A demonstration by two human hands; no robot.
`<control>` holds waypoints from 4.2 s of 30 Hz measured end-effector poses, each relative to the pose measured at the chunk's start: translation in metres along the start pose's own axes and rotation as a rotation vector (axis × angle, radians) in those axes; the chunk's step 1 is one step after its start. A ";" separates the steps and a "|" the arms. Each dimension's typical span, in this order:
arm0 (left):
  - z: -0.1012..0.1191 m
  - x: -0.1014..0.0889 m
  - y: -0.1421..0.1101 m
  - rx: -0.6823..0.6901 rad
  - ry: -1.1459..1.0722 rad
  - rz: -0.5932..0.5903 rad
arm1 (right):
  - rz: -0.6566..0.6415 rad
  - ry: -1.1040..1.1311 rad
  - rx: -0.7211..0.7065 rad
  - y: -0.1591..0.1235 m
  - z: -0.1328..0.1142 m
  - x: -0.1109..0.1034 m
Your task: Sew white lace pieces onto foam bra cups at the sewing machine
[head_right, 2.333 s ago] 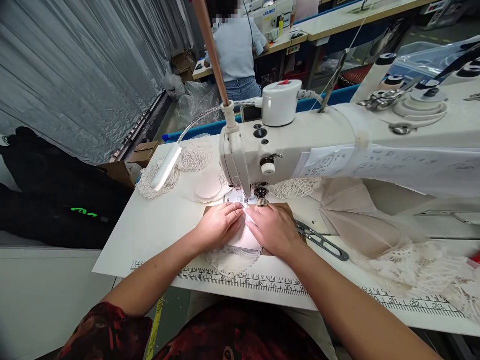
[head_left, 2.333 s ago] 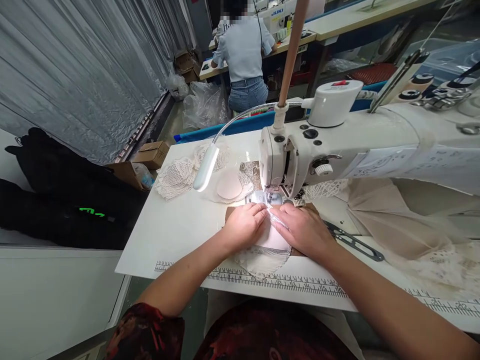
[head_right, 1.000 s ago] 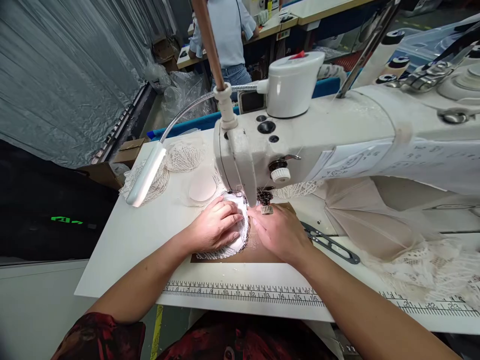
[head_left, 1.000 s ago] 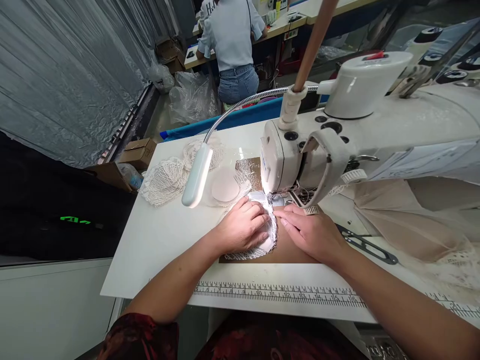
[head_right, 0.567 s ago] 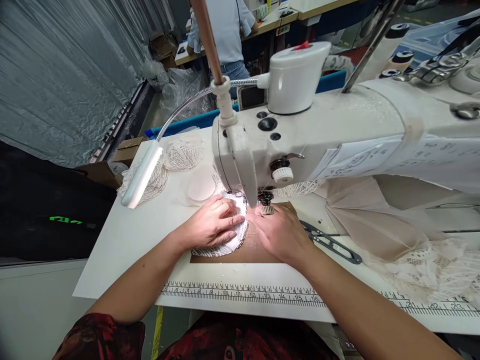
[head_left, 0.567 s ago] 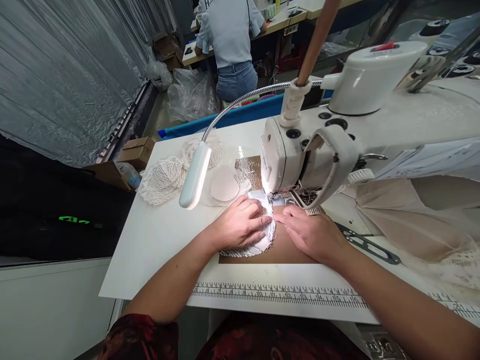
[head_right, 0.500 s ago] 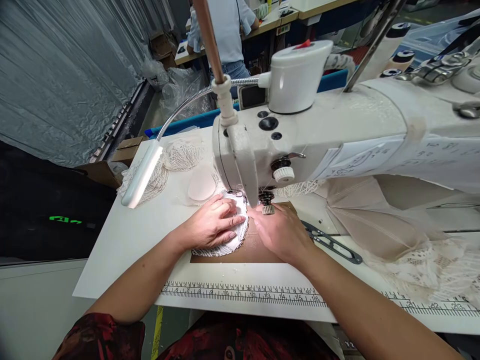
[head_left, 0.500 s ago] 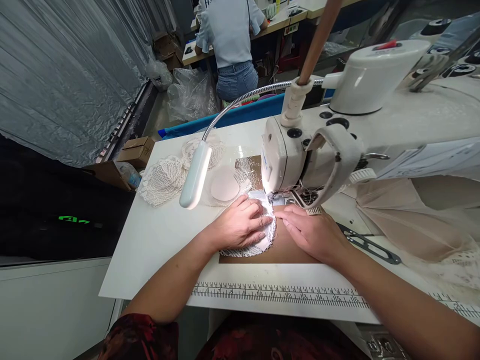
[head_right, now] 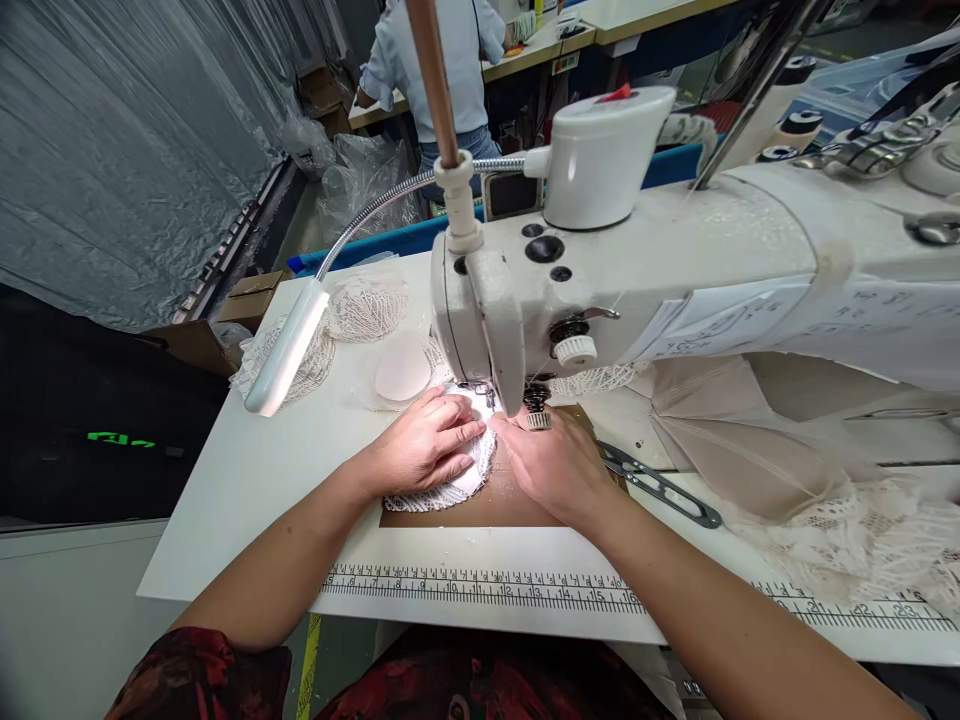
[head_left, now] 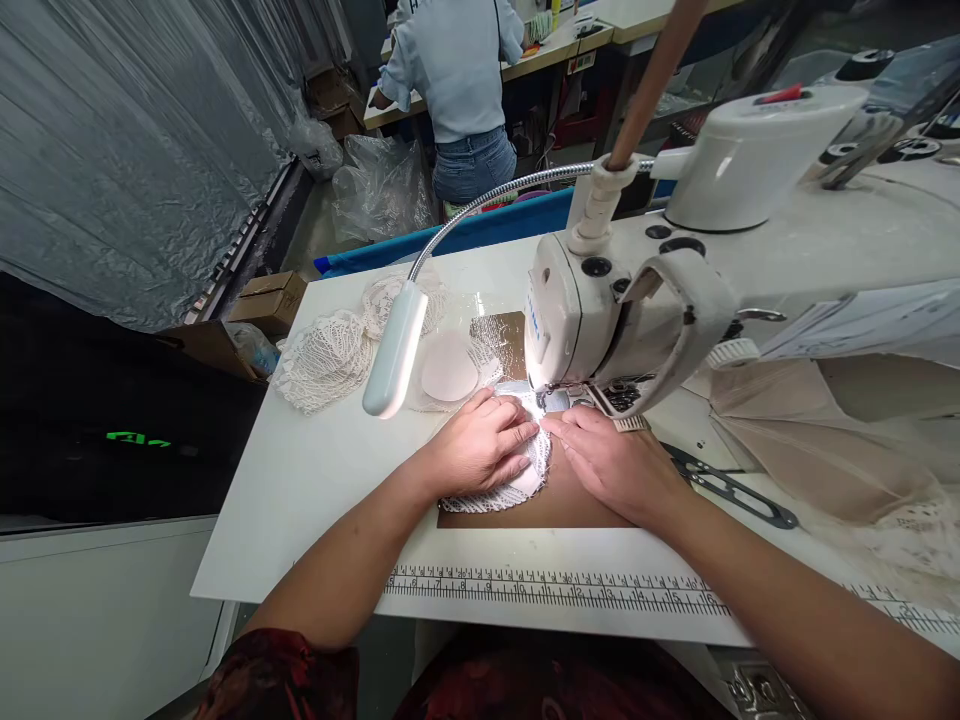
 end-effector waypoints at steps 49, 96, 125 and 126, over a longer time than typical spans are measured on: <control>-0.050 0.011 -0.034 -0.823 -0.985 0.024 | -0.036 0.238 -0.240 -0.010 -0.021 0.005; -0.003 0.015 0.002 -0.087 0.111 -0.085 | 0.073 -0.052 -0.030 0.002 -0.003 0.001; -0.020 0.008 0.006 -0.180 0.066 0.005 | 0.063 0.085 -0.031 0.001 0.004 0.005; -0.021 0.008 0.005 -0.187 0.072 0.010 | 0.056 0.083 -0.032 0.001 0.004 0.006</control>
Point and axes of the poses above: each hand's wrist, its own y-axis towards the middle knuckle, its own x-axis out of the palm, z = x × y, the point moved 8 cm from there along y, towards the middle knuckle, and after that the axes turned 3 degrees about y, right-handed, at the moved point
